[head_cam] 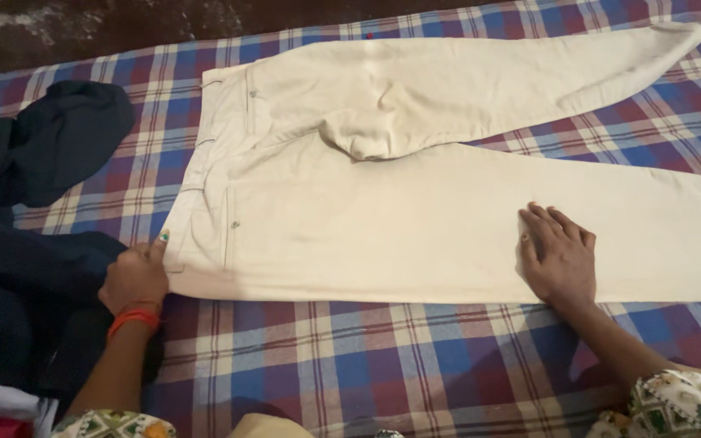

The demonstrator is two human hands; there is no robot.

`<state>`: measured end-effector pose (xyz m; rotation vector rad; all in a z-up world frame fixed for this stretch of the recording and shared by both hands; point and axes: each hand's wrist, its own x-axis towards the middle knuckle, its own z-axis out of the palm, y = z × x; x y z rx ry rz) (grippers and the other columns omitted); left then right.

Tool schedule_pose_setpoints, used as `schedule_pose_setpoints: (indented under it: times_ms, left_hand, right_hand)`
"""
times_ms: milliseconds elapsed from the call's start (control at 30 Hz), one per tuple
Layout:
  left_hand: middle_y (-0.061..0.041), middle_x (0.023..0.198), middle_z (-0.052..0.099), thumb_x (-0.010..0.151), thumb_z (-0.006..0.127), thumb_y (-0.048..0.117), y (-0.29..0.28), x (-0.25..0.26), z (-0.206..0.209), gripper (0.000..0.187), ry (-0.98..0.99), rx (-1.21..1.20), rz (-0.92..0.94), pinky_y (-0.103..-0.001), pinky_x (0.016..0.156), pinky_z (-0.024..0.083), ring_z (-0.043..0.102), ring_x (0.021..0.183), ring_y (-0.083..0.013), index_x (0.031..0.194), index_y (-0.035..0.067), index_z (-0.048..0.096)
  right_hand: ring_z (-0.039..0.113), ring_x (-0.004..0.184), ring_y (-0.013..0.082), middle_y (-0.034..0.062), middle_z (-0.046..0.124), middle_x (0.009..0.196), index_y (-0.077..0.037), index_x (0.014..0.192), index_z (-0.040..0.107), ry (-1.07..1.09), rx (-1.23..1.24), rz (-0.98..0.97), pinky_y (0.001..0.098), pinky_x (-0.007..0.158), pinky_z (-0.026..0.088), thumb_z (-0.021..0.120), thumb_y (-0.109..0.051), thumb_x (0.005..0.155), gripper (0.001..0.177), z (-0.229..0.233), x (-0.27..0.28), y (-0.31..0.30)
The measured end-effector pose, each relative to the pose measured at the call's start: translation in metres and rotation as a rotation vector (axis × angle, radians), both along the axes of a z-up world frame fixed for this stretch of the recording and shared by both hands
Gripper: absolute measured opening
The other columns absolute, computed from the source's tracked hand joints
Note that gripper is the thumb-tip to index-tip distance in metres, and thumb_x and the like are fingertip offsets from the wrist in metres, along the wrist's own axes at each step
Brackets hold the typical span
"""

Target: The person unfolds a pair of pants, spreads them flat on a bed, smooths the fabric by hand, and folds the pant legs over each other.

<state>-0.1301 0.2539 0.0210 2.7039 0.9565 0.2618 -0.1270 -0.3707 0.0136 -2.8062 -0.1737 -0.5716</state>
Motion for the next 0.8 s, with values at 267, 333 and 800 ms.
schedule_pose_setpoints:
  times_ms: [267,333,800]
  left_hand:
    - [-0.026,0.102,0.075,0.1,0.058,0.061,-0.005,-0.002,0.007,0.055,0.08,0.208,0.006,-0.058,0.082,0.053,0.071,0.096,-0.0484,0.122,0.012,0.069]
    - [-0.027,0.099,0.075,0.098,0.064,0.058,-0.014,-0.007,0.012,0.061,0.099,0.248,0.019,-0.058,0.08,0.052,0.071,0.094,-0.0478,0.131,0.007,0.062]
    - [-0.007,0.171,0.008,0.099,0.032,0.06,-0.062,0.001,-0.003,0.073,0.392,0.289,-0.708,-0.059,0.122,0.01,0.008,0.156,-0.0278,0.163,0.032,0.013]
  right_hand:
    - [0.046,0.145,0.0256,0.0071,0.057,0.153,-0.012,0.142,0.062,-0.022,0.014,0.007,0.0451,0.118,0.028,0.05,-0.029,0.098,0.048,-0.002,0.0,-0.001]
    - [0.047,0.145,0.0258,0.0069,0.058,0.153,-0.011,0.141,0.062,-0.037,0.003,0.011,0.0453,0.118,0.028,0.051,-0.028,0.099,0.047,-0.003,0.001,-0.002]
    - [0.046,0.144,0.0269,0.007,0.057,0.152,-0.011,0.141,0.062,-0.016,0.004,0.0,0.0468,0.117,0.028,0.052,-0.027,0.097,0.048,-0.001,0.001,0.0]
